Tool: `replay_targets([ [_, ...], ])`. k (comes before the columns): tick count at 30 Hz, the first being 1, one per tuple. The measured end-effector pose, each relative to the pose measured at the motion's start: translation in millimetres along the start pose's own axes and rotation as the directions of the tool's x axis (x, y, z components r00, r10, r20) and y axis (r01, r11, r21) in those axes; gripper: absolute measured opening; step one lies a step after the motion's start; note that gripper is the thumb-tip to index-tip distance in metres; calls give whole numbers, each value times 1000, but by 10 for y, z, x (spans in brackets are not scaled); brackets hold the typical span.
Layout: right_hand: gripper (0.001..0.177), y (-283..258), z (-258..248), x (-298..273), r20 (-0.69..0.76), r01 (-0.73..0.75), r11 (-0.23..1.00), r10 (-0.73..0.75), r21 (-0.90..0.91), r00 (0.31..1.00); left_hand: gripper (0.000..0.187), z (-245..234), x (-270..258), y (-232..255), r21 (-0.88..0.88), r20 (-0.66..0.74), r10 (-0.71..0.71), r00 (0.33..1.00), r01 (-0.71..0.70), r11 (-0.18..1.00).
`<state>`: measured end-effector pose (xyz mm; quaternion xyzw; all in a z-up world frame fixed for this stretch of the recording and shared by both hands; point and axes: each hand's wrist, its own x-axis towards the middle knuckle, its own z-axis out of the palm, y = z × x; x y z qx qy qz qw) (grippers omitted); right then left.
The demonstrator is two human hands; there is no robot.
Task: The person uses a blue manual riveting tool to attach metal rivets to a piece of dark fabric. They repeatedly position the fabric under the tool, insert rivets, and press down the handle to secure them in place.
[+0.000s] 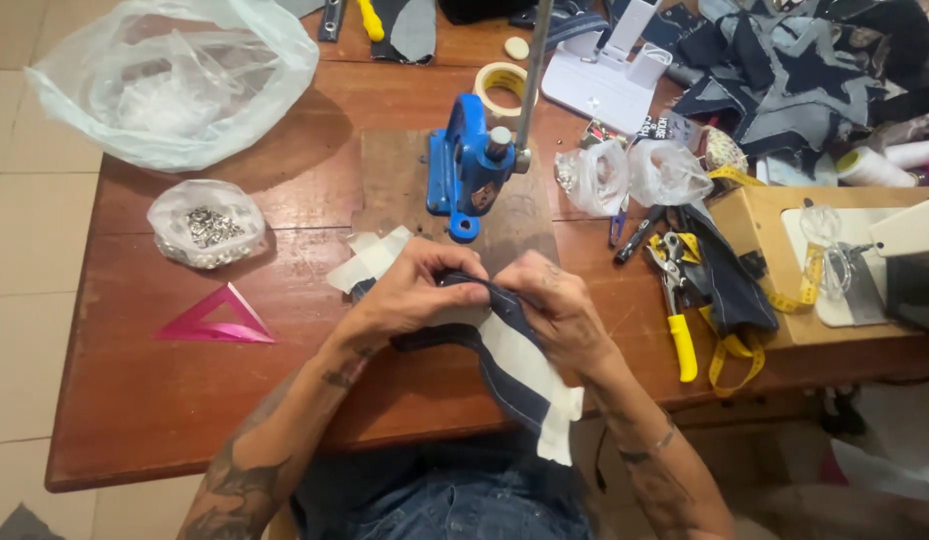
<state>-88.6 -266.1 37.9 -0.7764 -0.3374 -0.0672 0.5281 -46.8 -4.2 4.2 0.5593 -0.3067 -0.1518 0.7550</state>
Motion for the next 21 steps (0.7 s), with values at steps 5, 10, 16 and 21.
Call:
replay_targets([
  [5,30,-150,-26,206,-81,456,789,-530,-412,844,10,-50,8,-20,-90,-50,-64,997,59,994],
  [10,25,-220,-73,155,103,583,547,-670,-600,735,8,-70,-53,68,-74,32,-6,999,8,997],
  [16,29,-108,174,110,30,436,853,-447,-287,894,6,-121,-49,194,-27,162,102,982,-99,995],
  [21,50,495,119,-260,311,-93,920,-33,382,950,7,-86,-57,468,85,252,107,962,-133,988],
])
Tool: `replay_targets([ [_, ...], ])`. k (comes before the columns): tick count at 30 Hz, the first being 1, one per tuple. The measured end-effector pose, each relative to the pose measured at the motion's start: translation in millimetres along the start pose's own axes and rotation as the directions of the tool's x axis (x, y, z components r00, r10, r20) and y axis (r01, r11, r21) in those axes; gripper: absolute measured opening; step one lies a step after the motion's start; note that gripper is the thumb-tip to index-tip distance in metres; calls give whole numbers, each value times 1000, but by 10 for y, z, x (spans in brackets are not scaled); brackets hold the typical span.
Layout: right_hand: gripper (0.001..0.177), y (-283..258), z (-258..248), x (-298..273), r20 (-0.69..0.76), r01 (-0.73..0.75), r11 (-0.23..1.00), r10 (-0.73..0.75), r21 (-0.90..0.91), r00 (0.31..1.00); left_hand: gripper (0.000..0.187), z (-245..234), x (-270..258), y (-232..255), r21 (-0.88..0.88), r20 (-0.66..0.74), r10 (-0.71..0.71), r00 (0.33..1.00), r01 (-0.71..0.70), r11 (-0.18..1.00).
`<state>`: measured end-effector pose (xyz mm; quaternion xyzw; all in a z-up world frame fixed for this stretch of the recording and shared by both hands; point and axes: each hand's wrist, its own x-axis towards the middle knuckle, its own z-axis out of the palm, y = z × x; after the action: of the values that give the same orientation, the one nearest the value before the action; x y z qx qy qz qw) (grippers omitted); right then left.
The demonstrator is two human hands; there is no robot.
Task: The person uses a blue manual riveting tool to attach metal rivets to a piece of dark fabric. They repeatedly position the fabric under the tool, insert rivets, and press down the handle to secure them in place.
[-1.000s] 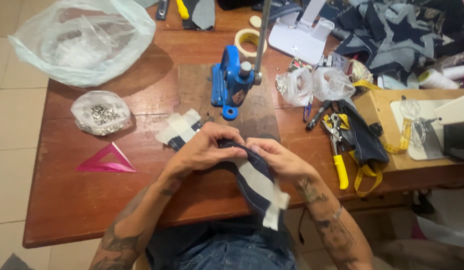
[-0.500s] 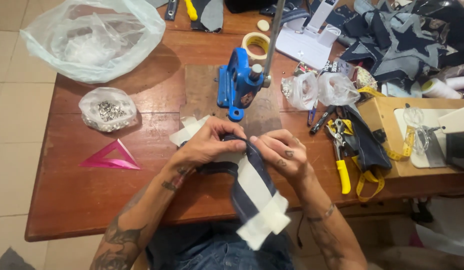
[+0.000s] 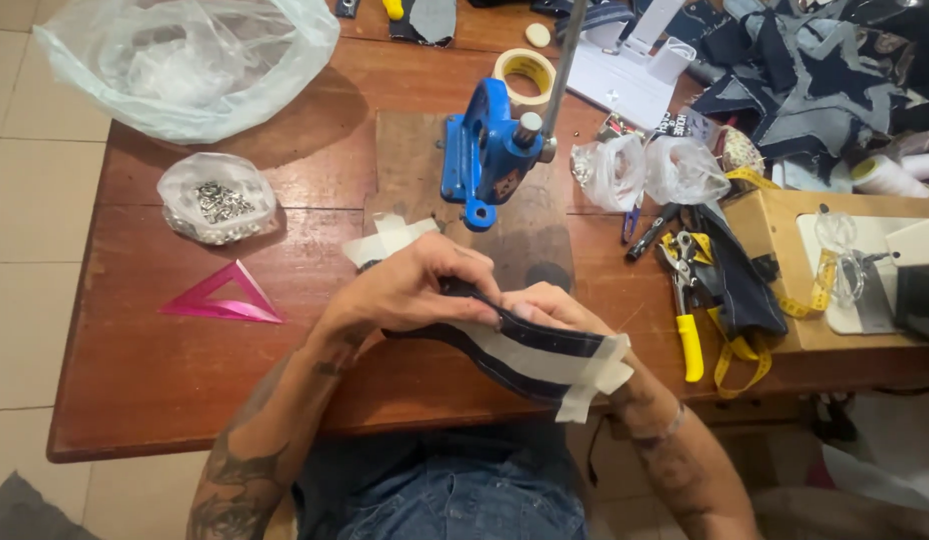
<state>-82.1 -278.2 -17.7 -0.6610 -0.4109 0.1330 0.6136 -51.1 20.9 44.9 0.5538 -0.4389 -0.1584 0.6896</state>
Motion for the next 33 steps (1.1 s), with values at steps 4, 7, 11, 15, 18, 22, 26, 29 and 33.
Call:
replay_targets([
  [4,51,-352,122,86,113,-328,868,309,371,944,8,-8,18,203,74,92,10,996,-17,997],
  [7,53,205,133,-255,130,-458,735,460,500,879,8,8,16,179,86,149,1,989,-14,996],
  [11,53,11,25,-67,79,-446,824,448,349,890,9,-81,6,236,126,133,-24,991,7,992],
  [15,24,-191,-32,64,-34,-117,969,112,-217,993,8,-178,-40,188,126,126,-28,992,12,992],
  [18,31,-457,-356,82,-99,-16,894,-32,-448,995,8,-254,-114,126,114,94,-27,995,16,993],
  [22,36,-246,-206,41,-554,-104,798,-311,-593,772,10,-409,-132,331,280,-23,-93,995,96,955],
  [26,29,-211,-163,346,-615,-179,786,-297,-592,730,10,-495,-197,436,390,-23,-186,982,180,903],
  [29,32,-204,-29,619,-772,-203,941,-84,-269,631,14,-494,-242,362,395,-7,-277,961,257,882],
  [33,26,-106,54,754,-760,-310,925,36,-221,648,11,-503,-246,306,385,2,-325,946,299,873],
])
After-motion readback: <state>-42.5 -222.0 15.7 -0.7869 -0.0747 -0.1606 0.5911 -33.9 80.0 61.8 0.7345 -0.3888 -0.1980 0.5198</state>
